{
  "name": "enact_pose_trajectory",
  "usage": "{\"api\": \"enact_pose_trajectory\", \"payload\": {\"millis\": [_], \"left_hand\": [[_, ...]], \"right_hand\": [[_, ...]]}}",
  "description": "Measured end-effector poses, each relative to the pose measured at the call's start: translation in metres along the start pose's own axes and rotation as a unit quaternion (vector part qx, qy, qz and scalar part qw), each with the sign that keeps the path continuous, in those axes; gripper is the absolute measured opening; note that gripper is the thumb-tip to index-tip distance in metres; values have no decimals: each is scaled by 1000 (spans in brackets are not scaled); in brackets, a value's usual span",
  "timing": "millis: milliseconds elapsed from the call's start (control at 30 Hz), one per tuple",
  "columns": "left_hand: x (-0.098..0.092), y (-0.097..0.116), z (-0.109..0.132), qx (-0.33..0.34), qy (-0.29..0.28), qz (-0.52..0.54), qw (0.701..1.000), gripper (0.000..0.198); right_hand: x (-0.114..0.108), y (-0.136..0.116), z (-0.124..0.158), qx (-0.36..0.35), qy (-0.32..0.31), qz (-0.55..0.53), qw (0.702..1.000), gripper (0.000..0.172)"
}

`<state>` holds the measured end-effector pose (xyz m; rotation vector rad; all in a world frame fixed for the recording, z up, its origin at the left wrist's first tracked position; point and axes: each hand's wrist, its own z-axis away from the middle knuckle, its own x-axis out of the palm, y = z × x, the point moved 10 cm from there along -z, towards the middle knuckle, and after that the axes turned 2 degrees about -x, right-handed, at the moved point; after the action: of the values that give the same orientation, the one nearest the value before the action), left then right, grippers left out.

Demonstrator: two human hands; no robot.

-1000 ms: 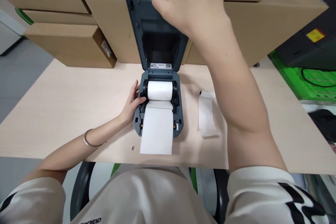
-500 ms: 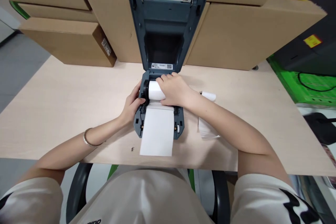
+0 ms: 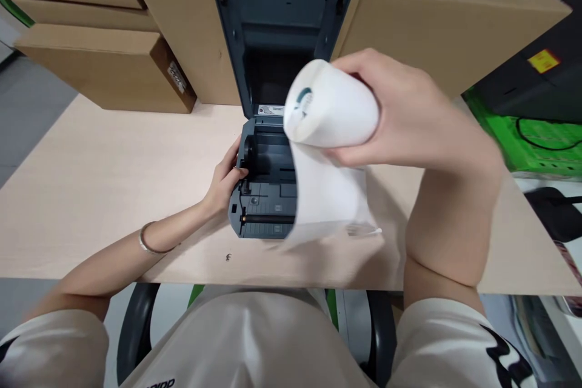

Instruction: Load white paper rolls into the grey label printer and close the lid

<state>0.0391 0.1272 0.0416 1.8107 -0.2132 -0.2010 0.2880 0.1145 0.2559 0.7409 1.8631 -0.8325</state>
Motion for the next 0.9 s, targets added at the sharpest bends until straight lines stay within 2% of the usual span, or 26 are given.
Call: {"api": "enact_pose_trajectory", "payload": {"millis": [33,100,200,333,433,533,667,700,733,800,867,900], "left_hand": [[-1,0,0,1,4,3,1000,79],[-1,-1,0,0,9,8,1000,78],[-1,-2,0,-1,9,12,1000,76],[-2,-1,-1,1,11,6,1000,78],[-2,-1,-1,-6,10,-3,1000,80],[-3,-2,-1,-6,10,-14,1000,81],[-4,-4,-1,-5,13,-19,1000,80],[-3,-5,-1,-3,11,-18,1000,80],[-3,-5,-1,-1,9,-15,1000,80],[-1,-4,0,2,6,-8,1000,79],[-1,-4,0,1,7,-6,1000,78],[-1,-3,0,0,8,-7,1000,78]], "right_hand": [[0,14,5,23,-19,2,1000,69],[14,46,12,82,-74,15,994,74],[57,80,13,139,-155,47,977,69],[121,95,3,135,-192,50,971,73],[154,99,-1,129,-204,34,970,80],[160,99,4,115,-207,24,971,88],[133,122,28,164,-193,38,967,128],[127,131,37,186,-196,46,962,130],[124,139,46,206,-207,53,955,124],[128,147,63,226,-241,62,942,93],[135,148,75,226,-264,62,936,64],[135,145,79,220,-266,59,937,57]]}}
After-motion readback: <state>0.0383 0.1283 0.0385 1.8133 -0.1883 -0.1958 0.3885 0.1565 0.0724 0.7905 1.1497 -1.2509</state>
